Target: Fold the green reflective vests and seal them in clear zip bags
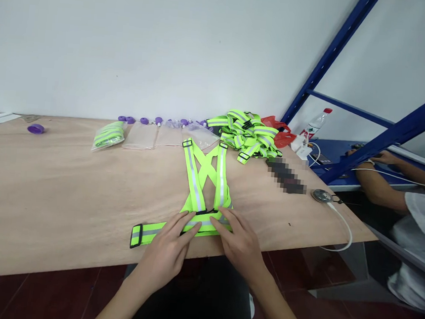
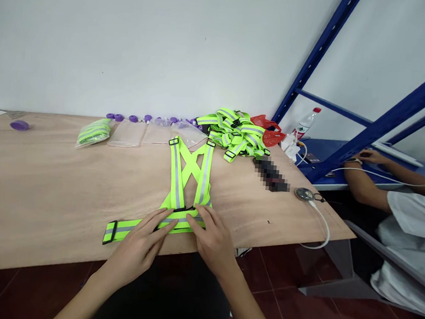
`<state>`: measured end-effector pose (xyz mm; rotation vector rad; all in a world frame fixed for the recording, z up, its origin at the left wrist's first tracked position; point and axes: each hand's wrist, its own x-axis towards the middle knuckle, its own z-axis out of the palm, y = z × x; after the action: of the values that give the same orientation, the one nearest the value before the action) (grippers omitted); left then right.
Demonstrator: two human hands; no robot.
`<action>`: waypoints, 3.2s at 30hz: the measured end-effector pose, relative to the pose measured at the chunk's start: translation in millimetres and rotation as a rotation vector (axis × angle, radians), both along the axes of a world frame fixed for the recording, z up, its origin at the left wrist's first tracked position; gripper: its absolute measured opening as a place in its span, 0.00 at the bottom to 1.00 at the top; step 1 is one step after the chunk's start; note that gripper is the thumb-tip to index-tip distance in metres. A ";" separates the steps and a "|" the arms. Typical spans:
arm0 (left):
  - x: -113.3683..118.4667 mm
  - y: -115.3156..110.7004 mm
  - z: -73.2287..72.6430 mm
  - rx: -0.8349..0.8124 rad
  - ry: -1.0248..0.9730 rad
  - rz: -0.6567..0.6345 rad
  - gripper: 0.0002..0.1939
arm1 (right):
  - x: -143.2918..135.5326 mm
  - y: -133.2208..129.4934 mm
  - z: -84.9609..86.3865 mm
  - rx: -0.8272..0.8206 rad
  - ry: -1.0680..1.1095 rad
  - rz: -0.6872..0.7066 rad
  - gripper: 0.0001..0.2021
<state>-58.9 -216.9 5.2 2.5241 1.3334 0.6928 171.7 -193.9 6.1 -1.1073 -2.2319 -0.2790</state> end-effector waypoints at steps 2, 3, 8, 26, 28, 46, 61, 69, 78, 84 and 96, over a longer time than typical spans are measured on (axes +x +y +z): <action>-0.1 -0.3 2.6 -0.003 0.018 -0.007 0.25 | 0.8 2.3 -1.4 0.017 -0.003 0.019 0.21; -0.2 -0.3 3.7 -0.005 0.030 -0.012 0.25 | 2.6 2.9 -2.6 0.017 -0.002 0.010 0.21; -0.4 0.8 5.9 -0.005 0.085 -0.051 0.26 | 14.7 0.1 -8.9 -0.040 -0.019 -0.053 0.21; -3.3 0.9 4.5 -0.004 0.130 -0.109 0.33 | -42.5 -27.5 -2.6 -0.281 -0.115 -0.063 0.28; -3.4 1.5 6.5 -0.046 0.082 -0.096 0.32 | -42.9 -27.6 -5.7 -0.285 -0.145 -0.053 0.31; -97.5 -14.3 34.6 -0.112 -0.007 0.164 0.28 | -45.6 -31.6 -0.8 -0.336 -0.128 -0.027 0.24; -99.8 -16.4 12.5 -0.177 -0.209 0.163 0.22 | -46.2 -31.6 2.4 -0.350 -0.140 -0.014 0.21; -115.3 -10.6 24.5 -0.341 -0.142 0.172 0.25 | -47.6 -31.1 0.1 -0.358 -0.114 -0.006 0.21; -87.0 -17.2 25.5 -0.524 -0.809 0.436 0.35 | -47.9 -31.9 0.6 -0.354 -0.110 -0.016 0.21; -27.9 -25.9 3.8 -0.365 -1.526 0.660 0.27 | -47.1 -31.6 -0.3 -0.350 -0.106 -0.019 0.21; 8.1 14.1 11.6 -0.173 -1.473 0.395 0.16 | -46.9 -31.5 0.2 -0.329 -0.090 -0.007 0.22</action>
<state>-50.9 -202.8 16.7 0.9372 1.0837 1.8255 124.8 -225.4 6.3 -1.2929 -2.4129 0.0407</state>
